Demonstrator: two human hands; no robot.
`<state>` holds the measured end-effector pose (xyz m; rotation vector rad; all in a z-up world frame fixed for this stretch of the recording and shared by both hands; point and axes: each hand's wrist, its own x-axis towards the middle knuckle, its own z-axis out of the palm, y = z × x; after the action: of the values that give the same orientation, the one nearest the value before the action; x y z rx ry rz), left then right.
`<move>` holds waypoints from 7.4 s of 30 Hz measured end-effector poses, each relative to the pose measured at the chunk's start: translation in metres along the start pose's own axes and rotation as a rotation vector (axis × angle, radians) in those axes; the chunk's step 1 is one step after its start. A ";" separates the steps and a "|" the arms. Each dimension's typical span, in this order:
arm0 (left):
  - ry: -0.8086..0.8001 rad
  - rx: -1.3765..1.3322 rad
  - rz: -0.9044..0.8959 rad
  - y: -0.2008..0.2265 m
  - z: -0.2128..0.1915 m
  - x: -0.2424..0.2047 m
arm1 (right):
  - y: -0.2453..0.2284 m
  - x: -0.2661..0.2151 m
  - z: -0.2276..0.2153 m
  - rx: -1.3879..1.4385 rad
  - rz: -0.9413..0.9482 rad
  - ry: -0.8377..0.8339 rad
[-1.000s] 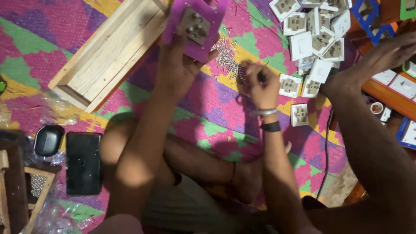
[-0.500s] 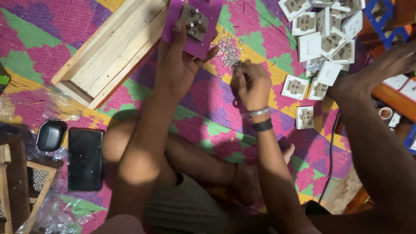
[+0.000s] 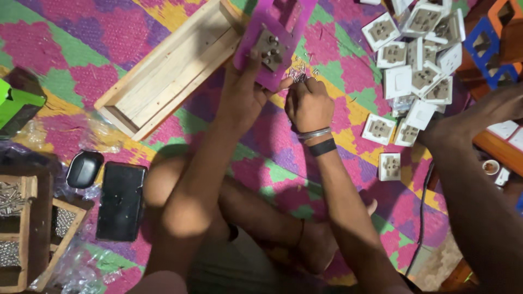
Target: The person sits on the floor assembling electrical socket strips. They insert metal screws into the back of the sockets and secure them by hand, then attach white plastic covers to the colored frames. The person handles multiple socket units and a pile of screws on a patterned mat.
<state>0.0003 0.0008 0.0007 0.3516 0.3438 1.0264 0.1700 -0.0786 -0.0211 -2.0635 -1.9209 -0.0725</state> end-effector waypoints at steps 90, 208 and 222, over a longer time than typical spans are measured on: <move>0.082 -0.100 0.046 0.022 -0.010 0.000 | -0.024 -0.013 0.003 0.423 0.295 0.094; 0.199 0.923 0.344 0.012 -0.015 -0.004 | 0.030 0.061 0.025 0.452 0.155 0.195; -0.014 0.936 0.305 -0.017 -0.020 -0.005 | -0.022 0.089 -0.063 1.144 0.241 -0.137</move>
<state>0.0024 -0.0092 -0.0237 1.2820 0.7698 1.1080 0.1679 -0.0087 0.0656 -1.4444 -1.2215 0.9903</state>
